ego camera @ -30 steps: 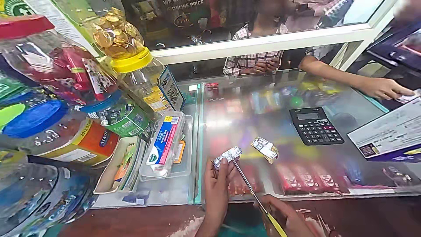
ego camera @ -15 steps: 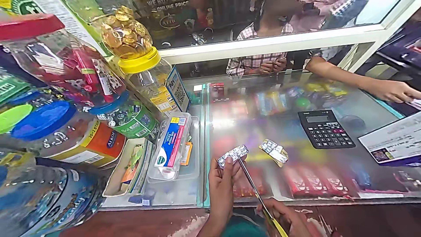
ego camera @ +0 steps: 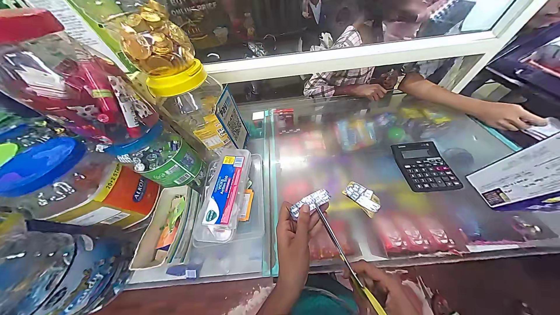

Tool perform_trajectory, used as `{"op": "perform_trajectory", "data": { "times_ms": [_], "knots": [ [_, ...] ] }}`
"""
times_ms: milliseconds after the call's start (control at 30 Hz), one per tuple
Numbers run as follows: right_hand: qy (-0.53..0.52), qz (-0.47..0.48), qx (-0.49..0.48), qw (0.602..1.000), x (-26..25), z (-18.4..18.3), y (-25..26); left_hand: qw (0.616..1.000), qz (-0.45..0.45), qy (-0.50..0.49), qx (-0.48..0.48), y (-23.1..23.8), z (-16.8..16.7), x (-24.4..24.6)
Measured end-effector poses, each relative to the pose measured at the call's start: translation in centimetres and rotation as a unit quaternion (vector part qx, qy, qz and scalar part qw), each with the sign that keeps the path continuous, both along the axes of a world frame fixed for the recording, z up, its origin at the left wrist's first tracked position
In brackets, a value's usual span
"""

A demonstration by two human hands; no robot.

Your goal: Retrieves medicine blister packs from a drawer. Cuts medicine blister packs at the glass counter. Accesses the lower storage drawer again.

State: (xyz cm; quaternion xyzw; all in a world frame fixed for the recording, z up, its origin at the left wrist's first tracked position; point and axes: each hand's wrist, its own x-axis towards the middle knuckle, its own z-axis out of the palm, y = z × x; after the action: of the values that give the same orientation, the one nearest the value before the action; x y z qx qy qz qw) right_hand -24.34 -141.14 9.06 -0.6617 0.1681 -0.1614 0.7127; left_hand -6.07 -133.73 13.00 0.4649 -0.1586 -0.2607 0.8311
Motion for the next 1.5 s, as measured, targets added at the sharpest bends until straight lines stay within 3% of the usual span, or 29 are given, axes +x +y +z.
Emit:
{"op": "perform_trajectory", "data": {
  "times_ms": [867,1500],
  "knots": [
    [-0.018,-0.008,0.046,0.999,0.2,-0.9,-0.4,0.999,-0.032,-0.003,-0.001,-0.9,0.0,0.3],
    [-0.008,0.015,0.044,0.999,0.9,-1.2,-2.7,1.0,0.0,0.015,0.025,-2.7,-0.3,0.5]
  ]
}}
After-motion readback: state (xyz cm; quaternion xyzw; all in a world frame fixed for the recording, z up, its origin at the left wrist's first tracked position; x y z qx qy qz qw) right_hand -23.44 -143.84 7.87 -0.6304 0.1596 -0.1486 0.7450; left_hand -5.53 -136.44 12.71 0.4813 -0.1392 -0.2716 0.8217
